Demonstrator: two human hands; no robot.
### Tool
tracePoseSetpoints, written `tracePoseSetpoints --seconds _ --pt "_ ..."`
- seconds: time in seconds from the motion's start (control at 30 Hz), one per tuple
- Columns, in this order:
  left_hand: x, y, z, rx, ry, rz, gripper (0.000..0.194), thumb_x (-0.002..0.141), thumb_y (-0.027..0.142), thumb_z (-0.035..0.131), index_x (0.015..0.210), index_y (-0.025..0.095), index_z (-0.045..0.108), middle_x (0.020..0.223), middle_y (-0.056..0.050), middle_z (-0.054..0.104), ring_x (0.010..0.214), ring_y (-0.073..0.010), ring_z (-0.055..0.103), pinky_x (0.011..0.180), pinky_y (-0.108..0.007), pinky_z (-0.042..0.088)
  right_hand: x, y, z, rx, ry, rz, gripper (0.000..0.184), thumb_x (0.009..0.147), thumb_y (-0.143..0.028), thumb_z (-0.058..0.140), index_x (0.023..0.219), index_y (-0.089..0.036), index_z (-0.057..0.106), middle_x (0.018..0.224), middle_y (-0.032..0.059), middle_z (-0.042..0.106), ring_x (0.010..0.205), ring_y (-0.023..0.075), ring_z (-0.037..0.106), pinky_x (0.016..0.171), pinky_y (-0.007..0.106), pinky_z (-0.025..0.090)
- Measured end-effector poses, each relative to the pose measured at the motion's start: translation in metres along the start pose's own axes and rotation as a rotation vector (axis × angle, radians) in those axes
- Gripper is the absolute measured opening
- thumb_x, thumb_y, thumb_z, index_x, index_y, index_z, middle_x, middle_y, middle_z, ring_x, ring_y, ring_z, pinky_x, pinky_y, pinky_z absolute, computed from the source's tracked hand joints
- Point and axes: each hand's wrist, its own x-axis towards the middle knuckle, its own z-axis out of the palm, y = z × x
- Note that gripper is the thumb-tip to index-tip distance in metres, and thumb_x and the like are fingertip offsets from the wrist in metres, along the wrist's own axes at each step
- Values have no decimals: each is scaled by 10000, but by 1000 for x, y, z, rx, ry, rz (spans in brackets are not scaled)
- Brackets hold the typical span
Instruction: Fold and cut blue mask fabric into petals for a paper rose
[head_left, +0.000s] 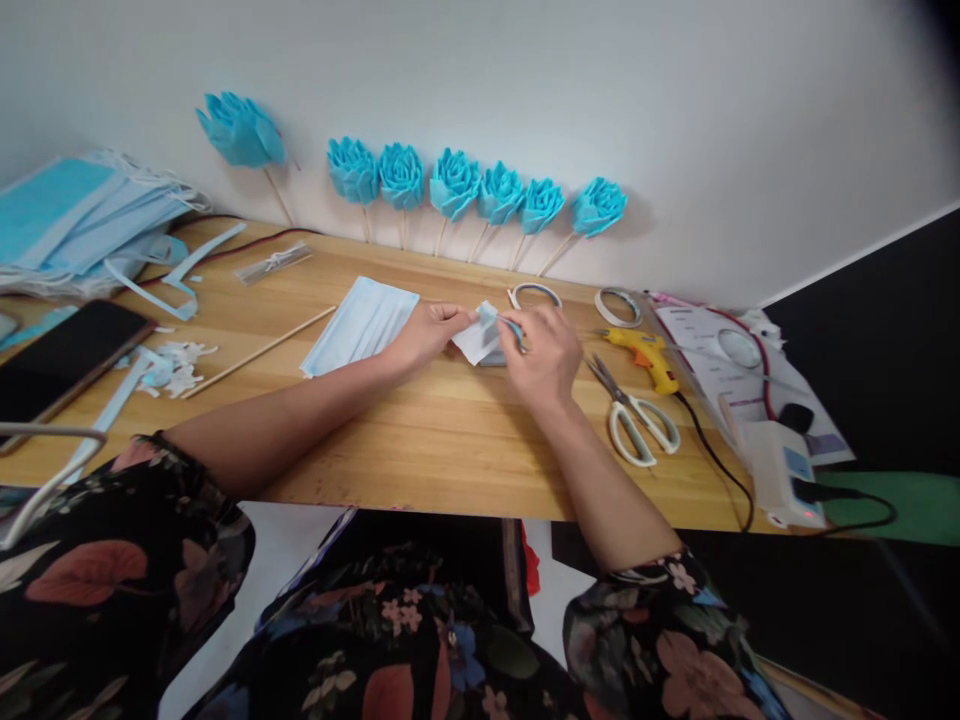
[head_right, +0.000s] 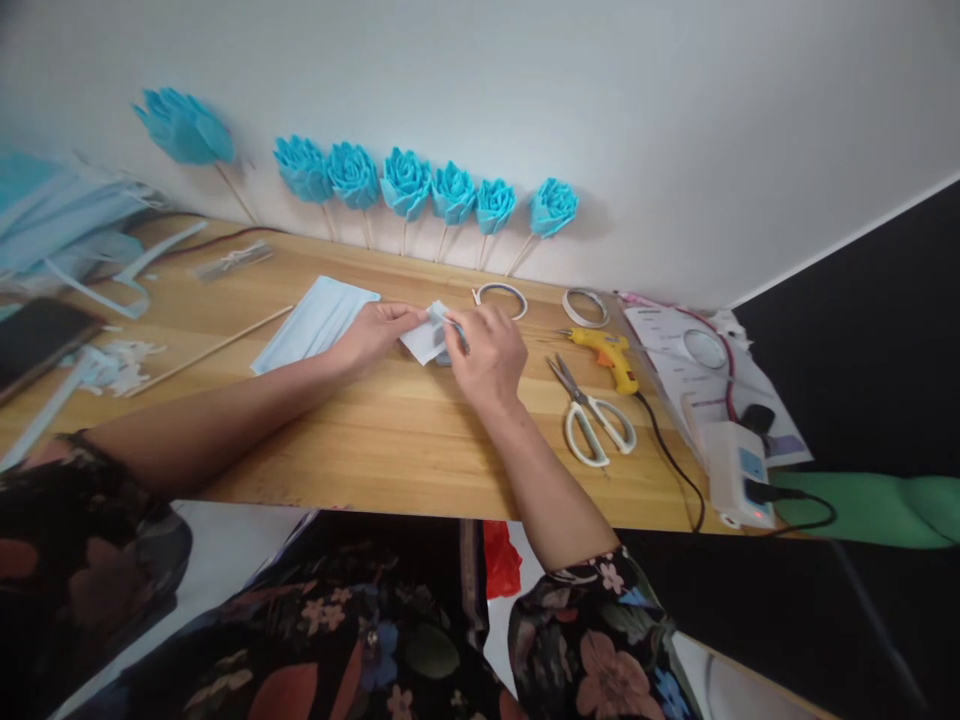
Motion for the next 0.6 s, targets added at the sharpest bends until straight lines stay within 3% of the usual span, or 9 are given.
tracePoseSetpoints --seconds 0.13,0.3,0.5,0.6 --pt "-2 1 2 -69 -42 -4 288 857 382 719 707 138 686 644 -12 656 586 -113 588 608 -247 495 -4 -7 7 -26 -99 -77 230 982 -339 548 987 -253 761 914 65 746 900 220 658 834 359 480" --pt "1 -1 0 -93 -80 13 321 823 443 754 733 142 687 656 -8 667 597 -109 598 618 -235 493 -2 -8 1 35 -176 -76 277 988 -401 528 1027 -246 754 949 66 770 929 227 674 866 367 479" --pt "1 1 -2 22 -71 52 325 763 437 807 779 135 687 709 -15 699 644 -120 618 647 -248 500 6 7 -10 93 -31 24 272 1001 -388 506 1055 -235 724 1008 84 756 983 244 659 932 411 476" --pt "-2 2 -1 78 -115 65 362 754 467 808 803 129 691 710 -18 694 645 -120 618 634 -246 491 7 13 -8 167 -52 52 265 957 -389 587 1148 -242 698 1088 82 742 1038 249 654 963 421 483"
